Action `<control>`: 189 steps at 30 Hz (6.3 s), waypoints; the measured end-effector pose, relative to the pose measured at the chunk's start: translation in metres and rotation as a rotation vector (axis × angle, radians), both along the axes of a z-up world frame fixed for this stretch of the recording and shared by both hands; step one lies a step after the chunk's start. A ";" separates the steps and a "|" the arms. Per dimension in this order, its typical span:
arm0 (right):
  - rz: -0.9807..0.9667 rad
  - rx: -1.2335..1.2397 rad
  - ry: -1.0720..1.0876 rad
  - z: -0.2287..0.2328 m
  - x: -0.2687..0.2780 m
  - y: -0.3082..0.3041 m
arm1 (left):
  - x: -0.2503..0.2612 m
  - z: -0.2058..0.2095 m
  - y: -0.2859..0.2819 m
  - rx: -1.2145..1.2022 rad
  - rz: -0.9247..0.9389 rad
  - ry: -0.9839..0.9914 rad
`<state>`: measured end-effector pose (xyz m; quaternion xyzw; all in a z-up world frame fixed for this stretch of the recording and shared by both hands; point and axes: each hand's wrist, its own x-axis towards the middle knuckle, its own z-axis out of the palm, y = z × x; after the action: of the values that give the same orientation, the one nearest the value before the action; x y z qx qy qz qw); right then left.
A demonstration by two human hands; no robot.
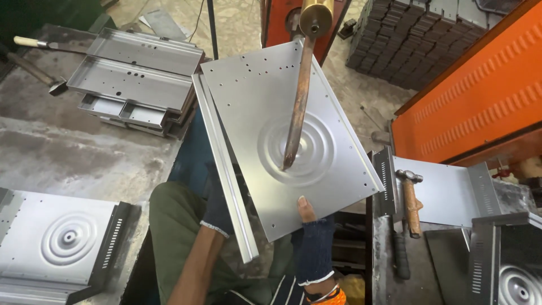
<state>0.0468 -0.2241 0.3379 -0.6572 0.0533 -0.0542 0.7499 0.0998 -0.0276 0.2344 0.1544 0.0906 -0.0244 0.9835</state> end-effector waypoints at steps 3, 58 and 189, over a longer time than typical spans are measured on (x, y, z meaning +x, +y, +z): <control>-0.024 0.133 0.080 -0.001 0.006 0.000 | 0.011 0.003 0.006 -0.026 -0.015 -0.022; 0.381 -1.293 -0.405 -0.162 0.208 -0.253 | 0.069 0.111 -0.045 0.540 0.150 -0.447; 0.078 0.080 0.077 0.025 0.184 -0.216 | -0.008 0.125 -0.019 1.587 0.391 -0.341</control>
<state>0.2308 -0.4400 0.3627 -0.6300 0.0587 0.0024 0.7743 0.0915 -0.0464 0.3597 0.7845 -0.0442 0.2414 0.5696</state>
